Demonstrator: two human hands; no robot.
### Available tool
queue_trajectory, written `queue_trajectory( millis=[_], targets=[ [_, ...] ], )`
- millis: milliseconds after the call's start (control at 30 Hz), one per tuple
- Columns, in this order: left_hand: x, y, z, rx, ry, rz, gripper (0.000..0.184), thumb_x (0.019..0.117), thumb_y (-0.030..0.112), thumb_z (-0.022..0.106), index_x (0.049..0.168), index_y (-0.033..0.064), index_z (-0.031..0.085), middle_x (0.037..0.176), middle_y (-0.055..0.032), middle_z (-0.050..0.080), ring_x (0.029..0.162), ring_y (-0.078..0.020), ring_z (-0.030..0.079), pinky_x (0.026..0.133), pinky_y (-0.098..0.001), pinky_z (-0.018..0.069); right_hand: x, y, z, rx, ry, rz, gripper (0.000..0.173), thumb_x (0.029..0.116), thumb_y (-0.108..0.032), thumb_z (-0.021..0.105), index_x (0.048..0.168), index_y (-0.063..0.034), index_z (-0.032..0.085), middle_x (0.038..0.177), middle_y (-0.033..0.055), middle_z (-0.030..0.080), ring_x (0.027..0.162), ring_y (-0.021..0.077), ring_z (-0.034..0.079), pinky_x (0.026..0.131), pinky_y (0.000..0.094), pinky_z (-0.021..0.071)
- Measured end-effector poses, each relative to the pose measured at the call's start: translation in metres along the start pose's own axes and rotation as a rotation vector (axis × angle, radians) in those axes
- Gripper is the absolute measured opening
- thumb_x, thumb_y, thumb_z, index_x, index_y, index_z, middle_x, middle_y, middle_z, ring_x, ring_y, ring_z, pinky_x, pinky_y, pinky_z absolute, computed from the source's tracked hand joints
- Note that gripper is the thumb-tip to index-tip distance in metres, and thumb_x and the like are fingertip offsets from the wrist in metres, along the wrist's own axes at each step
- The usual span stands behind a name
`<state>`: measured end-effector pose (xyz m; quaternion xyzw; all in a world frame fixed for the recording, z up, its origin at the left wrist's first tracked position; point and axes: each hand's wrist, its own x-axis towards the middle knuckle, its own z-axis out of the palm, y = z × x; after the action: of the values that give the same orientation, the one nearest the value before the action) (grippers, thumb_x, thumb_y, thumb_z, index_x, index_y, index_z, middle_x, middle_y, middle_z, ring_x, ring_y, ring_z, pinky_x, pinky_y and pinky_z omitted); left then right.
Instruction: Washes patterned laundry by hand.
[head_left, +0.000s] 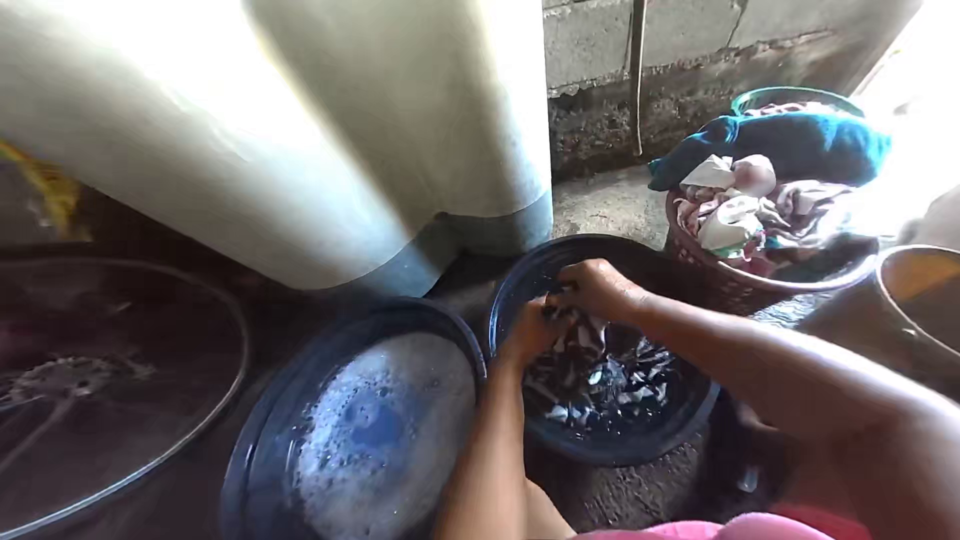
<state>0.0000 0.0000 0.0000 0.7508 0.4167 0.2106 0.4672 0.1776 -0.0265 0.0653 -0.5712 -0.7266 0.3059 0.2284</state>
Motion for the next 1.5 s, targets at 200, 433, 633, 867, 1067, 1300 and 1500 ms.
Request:
queue_trajectory(
  millis=[200, 433, 633, 867, 1067, 1300, 1500],
  targets=[
    [0.001, 0.001, 0.000, -0.123, 0.056, 0.077, 0.013, 0.0947, 0.009, 0.068, 0.099, -0.0035, 0.070, 0.092, -0.0039, 0.069, 0.079, -0.0019, 0.062, 0.077, -0.0224, 0.0542, -0.010, 0.109, 0.074, 0.533, -0.142, 0.032, 0.040, 0.0849, -0.018, 0.082, 0.115, 0.0035, 0.068, 0.104, 0.0107, 0.071, 0.095, 0.0128, 0.067, 0.092, 0.0366, 0.0562],
    [-0.014, 0.017, -0.020, -0.731, 0.434, 0.210, 0.014, 0.0970, -0.001, 0.056, 0.100, 0.0039, 0.069, 0.086, 0.0012, 0.072, 0.078, -0.0059, 0.069, 0.075, -0.0273, 0.0605, -0.049, 0.183, 0.127, 0.062, -0.292, 0.305, 0.048, 0.0832, -0.027, 0.086, 0.119, 0.0019, 0.071, 0.126, 0.0293, 0.065, 0.128, 0.0516, 0.054, 0.107, 0.0732, 0.0381],
    [-0.012, 0.000, -0.039, -0.354, 0.686, 0.094, 0.012, 0.0997, 0.005, 0.062, 0.105, -0.0041, 0.067, 0.092, -0.0049, 0.068, 0.086, -0.0048, 0.064, 0.084, -0.0249, 0.0542, -0.073, 0.153, 0.118, 0.416, -0.146, 0.400, 0.033, 0.0972, -0.009, 0.068, 0.124, 0.0084, 0.058, 0.114, 0.0258, 0.064, 0.099, 0.0358, 0.067, 0.087, 0.0545, 0.0572],
    [-0.010, -0.005, -0.025, 0.454, 0.198, -0.228, 0.035, 0.1018, 0.027, 0.062, 0.113, -0.0057, 0.069, 0.114, -0.0261, 0.070, 0.113, -0.0395, 0.066, 0.103, -0.0571, 0.0469, -0.071, 0.034, -0.020, 0.133, 0.334, 0.194, 0.023, 0.0987, -0.011, 0.066, 0.112, 0.0072, 0.063, 0.096, 0.0198, 0.067, 0.086, 0.0273, 0.066, 0.083, 0.0471, 0.0552],
    [-0.005, -0.005, -0.026, 0.377, 0.117, -0.250, 0.048, 0.1064, 0.039, 0.053, 0.113, -0.0053, 0.068, 0.109, -0.0261, 0.068, 0.108, -0.0394, 0.065, 0.098, -0.0589, 0.0479, -0.064, -0.055, -0.109, 0.148, 0.929, -0.191, 0.020, 0.0913, -0.014, 0.074, 0.103, -0.0044, 0.061, 0.073, -0.0056, 0.053, 0.060, -0.0004, 0.050, 0.060, 0.0198, 0.0489],
    [0.002, -0.011, -0.011, -0.309, 0.062, 0.133, 0.115, 0.0747, 0.023, 0.088, 0.163, 0.0069, 0.016, 0.156, -0.0159, 0.045, 0.140, -0.0208, 0.049, 0.116, -0.0365, 0.0445, -0.003, -0.069, -0.070, 0.057, 0.561, -0.358, 0.010, 0.0914, -0.008, 0.073, 0.098, -0.0009, 0.070, 0.084, 0.0086, 0.069, 0.069, 0.0151, 0.065, 0.068, 0.0367, 0.0577],
    [0.009, 0.000, 0.009, 0.458, 0.036, -0.260, 0.037, 0.1012, 0.028, 0.062, 0.123, -0.0007, 0.068, 0.122, -0.0239, 0.068, 0.121, -0.0387, 0.063, 0.107, -0.0581, 0.0450, 0.019, 0.047, 0.014, 0.139, 0.073, -0.086, 0.042, 0.0886, -0.003, 0.077, 0.129, -0.0037, 0.067, 0.121, 0.0168, 0.070, 0.109, 0.0272, 0.069, 0.099, 0.0466, 0.0553]
  ],
)
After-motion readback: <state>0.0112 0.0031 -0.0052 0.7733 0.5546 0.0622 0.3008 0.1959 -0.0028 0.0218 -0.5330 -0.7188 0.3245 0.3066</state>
